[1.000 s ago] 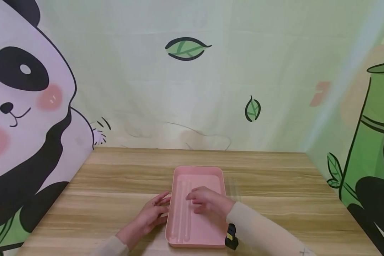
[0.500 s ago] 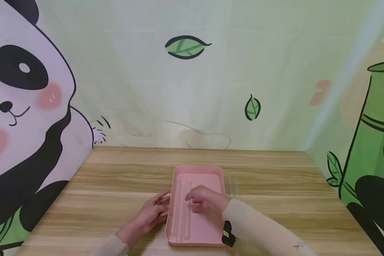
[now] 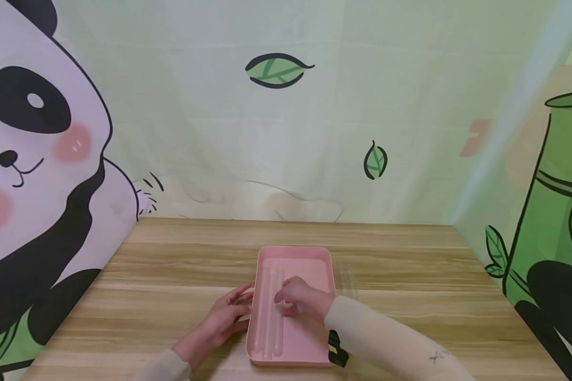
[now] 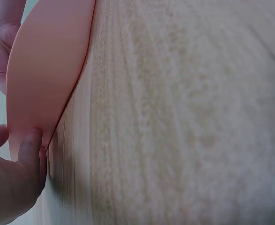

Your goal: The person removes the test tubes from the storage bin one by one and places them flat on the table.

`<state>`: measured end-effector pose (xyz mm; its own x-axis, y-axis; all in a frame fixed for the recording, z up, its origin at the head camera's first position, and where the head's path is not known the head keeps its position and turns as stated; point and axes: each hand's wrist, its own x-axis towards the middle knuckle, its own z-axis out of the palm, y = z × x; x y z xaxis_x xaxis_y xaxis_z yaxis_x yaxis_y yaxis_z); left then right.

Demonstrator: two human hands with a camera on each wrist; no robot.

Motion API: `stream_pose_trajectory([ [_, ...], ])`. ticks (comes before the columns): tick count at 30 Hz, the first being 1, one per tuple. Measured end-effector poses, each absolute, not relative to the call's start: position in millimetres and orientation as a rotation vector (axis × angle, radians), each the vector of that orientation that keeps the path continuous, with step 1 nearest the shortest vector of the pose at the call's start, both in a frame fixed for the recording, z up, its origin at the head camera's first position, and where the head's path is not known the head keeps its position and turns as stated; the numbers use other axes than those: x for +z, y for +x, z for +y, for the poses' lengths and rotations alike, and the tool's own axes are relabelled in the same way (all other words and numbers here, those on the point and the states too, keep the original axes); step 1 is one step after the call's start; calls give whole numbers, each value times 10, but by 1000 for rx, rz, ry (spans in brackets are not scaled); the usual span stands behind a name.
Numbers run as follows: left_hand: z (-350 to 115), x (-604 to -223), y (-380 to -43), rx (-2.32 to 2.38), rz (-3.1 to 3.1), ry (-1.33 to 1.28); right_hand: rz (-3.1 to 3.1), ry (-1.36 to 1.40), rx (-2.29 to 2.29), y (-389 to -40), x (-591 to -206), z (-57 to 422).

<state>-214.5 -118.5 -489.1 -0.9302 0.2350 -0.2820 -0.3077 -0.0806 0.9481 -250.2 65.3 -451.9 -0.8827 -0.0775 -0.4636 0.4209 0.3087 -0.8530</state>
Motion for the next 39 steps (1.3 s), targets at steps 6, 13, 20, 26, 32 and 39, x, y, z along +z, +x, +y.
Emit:
stream_pose_trajectory([
  [6, -1185, -4900, -2154, 2067, 1845, -81, 2206, 285, -1590, -2493, -4540, 633],
  [13, -1189, -4911, -2159, 2061, 1848, -85, 2215, 300, -1594, -2479, -4536, 613],
  [20, -1193, -4924, -2154, 2067, 1844, -77, 2181, 303, -1599, -2485, -4517, 646],
  [26, -1190, -4911, -2151, 2071, 1849, -77, 2132, 286, -1619, -2501, -4492, 678],
  [32, -1191, -4913, -2146, 2064, 1850, -83, 2103, 261, -1608, -2531, -4482, 735],
  [39, -1190, -4895, -2140, 2070, 1847, -90, 2115, 218, -1621, -2559, -4385, 784],
])
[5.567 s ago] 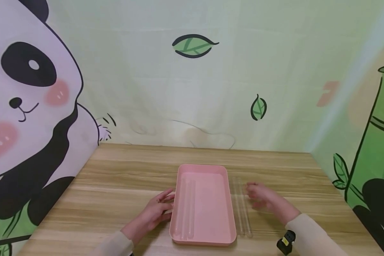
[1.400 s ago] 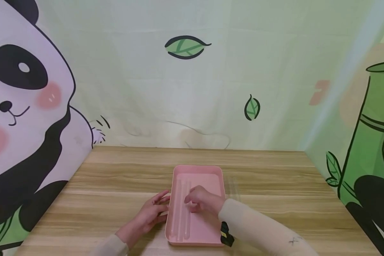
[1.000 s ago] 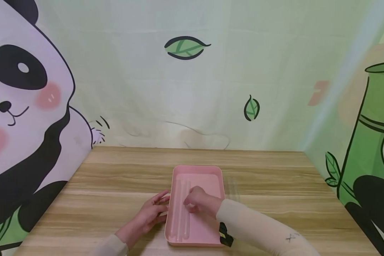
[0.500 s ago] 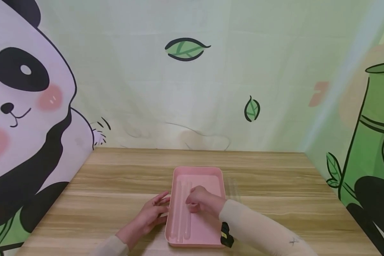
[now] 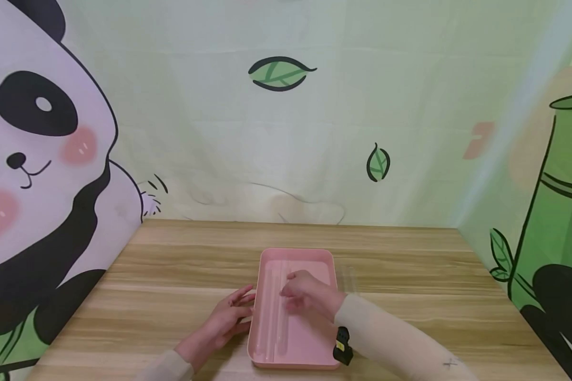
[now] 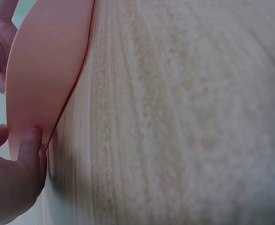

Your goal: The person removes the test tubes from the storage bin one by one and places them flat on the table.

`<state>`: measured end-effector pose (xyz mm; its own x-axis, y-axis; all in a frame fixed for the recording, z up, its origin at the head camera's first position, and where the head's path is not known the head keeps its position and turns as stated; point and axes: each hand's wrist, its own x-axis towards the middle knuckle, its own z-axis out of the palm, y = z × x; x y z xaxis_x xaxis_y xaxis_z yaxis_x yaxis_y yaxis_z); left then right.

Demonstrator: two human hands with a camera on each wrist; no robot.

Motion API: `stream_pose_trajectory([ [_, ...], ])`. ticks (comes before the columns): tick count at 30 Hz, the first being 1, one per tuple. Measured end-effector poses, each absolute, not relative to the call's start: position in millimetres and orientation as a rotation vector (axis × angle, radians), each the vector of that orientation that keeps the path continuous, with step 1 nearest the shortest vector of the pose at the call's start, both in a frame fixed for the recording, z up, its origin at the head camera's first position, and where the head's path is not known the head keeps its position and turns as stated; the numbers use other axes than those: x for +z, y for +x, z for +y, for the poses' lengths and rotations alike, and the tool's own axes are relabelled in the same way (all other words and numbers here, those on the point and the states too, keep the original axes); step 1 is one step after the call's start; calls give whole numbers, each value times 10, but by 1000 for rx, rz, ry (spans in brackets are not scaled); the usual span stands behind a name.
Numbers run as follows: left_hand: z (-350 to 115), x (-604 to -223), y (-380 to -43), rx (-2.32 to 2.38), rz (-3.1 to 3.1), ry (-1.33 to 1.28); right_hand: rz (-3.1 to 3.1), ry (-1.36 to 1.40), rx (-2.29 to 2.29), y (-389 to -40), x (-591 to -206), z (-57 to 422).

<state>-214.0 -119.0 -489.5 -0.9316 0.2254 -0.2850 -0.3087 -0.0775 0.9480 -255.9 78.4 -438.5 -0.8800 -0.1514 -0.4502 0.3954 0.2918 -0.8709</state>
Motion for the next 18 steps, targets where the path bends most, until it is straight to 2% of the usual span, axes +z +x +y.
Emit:
stream_pose_trajectory([
  [18, -1199, -4887, -2131, 2068, 1845, -71, 2062, 115, -1681, -2482, -4059, 863],
])
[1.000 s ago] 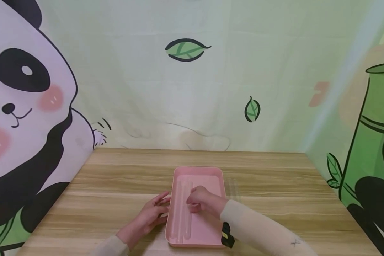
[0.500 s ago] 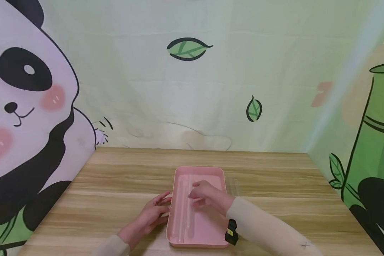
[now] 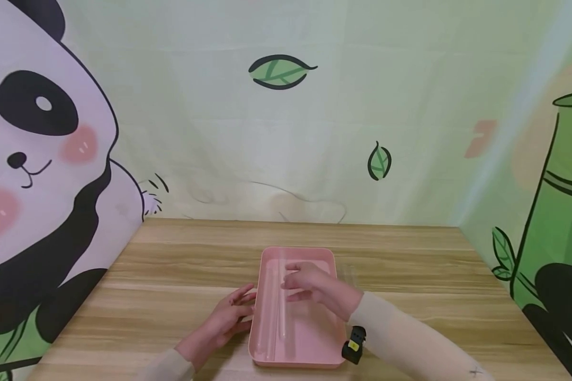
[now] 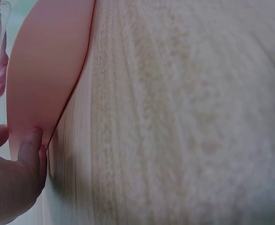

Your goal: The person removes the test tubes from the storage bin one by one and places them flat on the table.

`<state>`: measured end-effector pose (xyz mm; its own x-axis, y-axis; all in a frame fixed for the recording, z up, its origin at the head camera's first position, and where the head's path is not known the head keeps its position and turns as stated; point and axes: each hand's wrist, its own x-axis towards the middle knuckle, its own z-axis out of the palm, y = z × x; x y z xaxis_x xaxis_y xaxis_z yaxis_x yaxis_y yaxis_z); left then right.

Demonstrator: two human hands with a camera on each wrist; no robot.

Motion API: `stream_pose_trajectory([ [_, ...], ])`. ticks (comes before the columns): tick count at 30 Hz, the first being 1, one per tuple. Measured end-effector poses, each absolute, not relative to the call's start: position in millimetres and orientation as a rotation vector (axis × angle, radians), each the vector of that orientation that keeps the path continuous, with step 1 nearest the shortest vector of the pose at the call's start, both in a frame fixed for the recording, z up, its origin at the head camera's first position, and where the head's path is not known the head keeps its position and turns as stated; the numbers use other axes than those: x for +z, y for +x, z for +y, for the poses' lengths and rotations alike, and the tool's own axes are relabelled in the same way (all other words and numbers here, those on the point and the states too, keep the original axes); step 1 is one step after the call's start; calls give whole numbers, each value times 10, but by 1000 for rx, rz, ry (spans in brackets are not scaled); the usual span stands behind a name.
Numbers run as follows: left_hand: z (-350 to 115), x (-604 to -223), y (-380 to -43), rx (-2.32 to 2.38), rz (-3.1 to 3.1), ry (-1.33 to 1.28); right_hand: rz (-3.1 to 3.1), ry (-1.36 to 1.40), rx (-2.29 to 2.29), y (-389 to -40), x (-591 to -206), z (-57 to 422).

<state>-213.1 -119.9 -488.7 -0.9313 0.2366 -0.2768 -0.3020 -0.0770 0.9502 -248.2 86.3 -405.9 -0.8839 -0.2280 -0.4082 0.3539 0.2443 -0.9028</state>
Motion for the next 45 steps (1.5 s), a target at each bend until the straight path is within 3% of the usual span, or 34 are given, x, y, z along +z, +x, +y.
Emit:
stream_pose_trajectory([
  [29, -1186, -4880, -2141, 2070, 1856, -106, 1928, -107, -1784, -2381, -3712, 1523],
  [45, -1192, -4882, -2136, 2079, 1843, -112, 1946, -134, -1809, -2313, -3848, 2071],
])
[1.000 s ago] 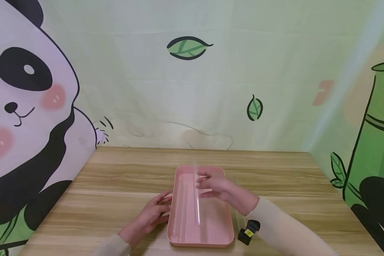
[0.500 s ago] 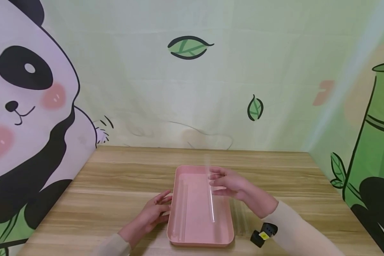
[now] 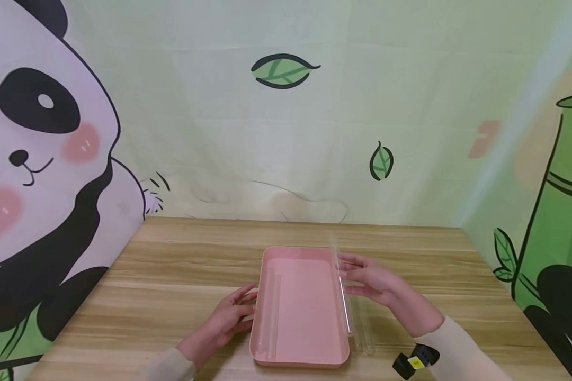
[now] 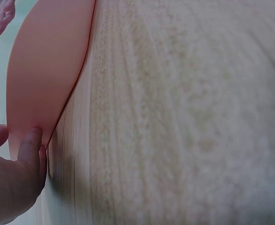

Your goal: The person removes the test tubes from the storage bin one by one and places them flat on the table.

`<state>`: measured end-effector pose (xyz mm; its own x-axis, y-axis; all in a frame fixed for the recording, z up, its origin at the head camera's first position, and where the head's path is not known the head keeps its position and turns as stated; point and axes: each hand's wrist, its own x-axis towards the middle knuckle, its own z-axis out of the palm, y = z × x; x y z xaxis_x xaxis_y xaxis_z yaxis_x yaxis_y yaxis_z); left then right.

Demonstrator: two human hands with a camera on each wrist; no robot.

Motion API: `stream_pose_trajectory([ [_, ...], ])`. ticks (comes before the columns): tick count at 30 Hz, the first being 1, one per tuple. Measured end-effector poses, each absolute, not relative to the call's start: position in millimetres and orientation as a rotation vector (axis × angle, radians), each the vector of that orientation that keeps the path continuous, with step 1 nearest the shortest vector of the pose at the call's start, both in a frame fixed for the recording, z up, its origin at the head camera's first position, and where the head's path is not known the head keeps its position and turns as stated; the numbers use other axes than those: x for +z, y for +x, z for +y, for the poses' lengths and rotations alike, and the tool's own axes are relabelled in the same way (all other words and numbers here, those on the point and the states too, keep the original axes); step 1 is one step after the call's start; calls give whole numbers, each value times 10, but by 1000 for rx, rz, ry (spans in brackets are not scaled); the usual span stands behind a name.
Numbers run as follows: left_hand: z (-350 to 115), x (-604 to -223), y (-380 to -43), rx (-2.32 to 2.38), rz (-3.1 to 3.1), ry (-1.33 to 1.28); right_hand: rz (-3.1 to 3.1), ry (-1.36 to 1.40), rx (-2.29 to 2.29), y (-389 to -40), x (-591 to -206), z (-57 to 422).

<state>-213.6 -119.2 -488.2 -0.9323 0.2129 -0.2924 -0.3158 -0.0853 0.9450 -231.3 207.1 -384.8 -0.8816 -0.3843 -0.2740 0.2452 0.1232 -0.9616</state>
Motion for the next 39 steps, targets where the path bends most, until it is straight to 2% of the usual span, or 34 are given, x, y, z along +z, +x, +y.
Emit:
stream_pose_trajectory([
  [19, -1189, -4884, -2137, 2079, 1851, -132, 2060, 13, -1777, -2288, -4252, 2507],
  [39, -1196, -4876, -2121, 2086, 1817, -97, 2083, 157, -1800, -2286, -4553, 2662],
])
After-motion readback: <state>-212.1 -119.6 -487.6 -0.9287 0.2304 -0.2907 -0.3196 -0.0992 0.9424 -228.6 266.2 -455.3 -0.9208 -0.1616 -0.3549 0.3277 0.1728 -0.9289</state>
